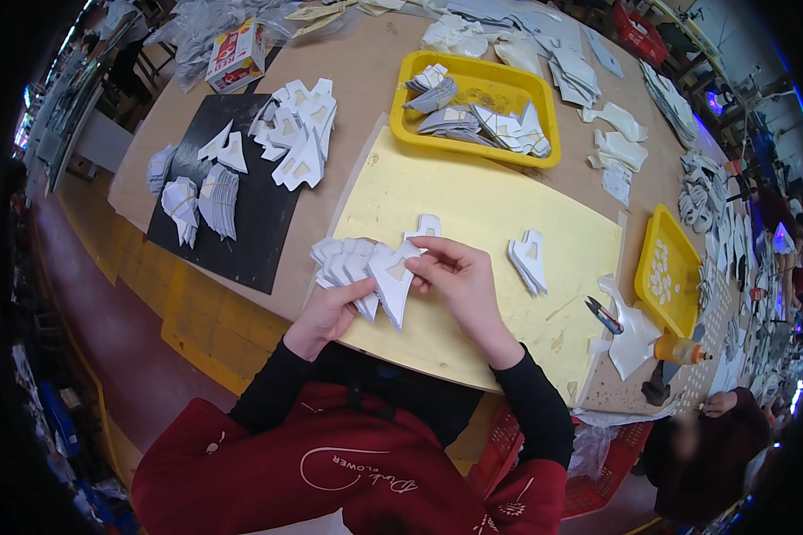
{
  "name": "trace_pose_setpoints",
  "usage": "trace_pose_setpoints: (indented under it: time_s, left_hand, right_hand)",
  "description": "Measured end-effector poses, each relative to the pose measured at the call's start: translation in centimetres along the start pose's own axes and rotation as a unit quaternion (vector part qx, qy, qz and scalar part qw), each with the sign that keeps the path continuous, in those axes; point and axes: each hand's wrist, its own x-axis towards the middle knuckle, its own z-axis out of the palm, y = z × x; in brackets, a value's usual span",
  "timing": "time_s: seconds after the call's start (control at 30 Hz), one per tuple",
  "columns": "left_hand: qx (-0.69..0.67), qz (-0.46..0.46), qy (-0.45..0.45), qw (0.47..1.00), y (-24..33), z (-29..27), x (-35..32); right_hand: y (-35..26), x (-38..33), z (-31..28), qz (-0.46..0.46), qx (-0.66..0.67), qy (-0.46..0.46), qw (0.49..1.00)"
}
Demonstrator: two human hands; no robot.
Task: The person walks through a busy textile factory floor and then sits at a workbench. They pick up small white fabric pieces, separate them by shape, and place them into piles on the table.
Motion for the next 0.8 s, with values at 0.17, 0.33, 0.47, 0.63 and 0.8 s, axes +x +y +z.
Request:
trace_pose_setpoints:
  time_s: [0.17, 0.33, 0.47, 0.63, 0.8]
  left_hand:
    - [-0.033, 0.014, -0.003, 0.999, -0.2, -0.2, 0.0]
    - [0.012, 0.046, 0.019, 0.999, -0.2, 0.3, 0.3]
    - [0.059, 0.053, 0.045, 0.996, -0.5, 0.4, 0.3]
    - [0.095, 0.057, 0.028, 0.993, -1.2, -0.3, 0.8]
    - [-0.114, -0.027, -0.028, 0.993, 0.1, 0.6, -0.1]
  right_hand:
    - [0.0, -0.1, -0.2, 0.020, -0.028, 0.015, 0.999]
    - [-0.1, -0.1, 0.2, -0.071, -0.005, 0.033, 0.997]
    - [-0.5, 0.0, -0.8, -0.040, 0.024, 0.009, 0.999]
    - [0.0, -0.2, -0.1, -0.038, -0.048, 0.014, 0.998]
    - [-1.1, 0.1, -1.8, -0.110, -0.119, 0.092, 0.982]
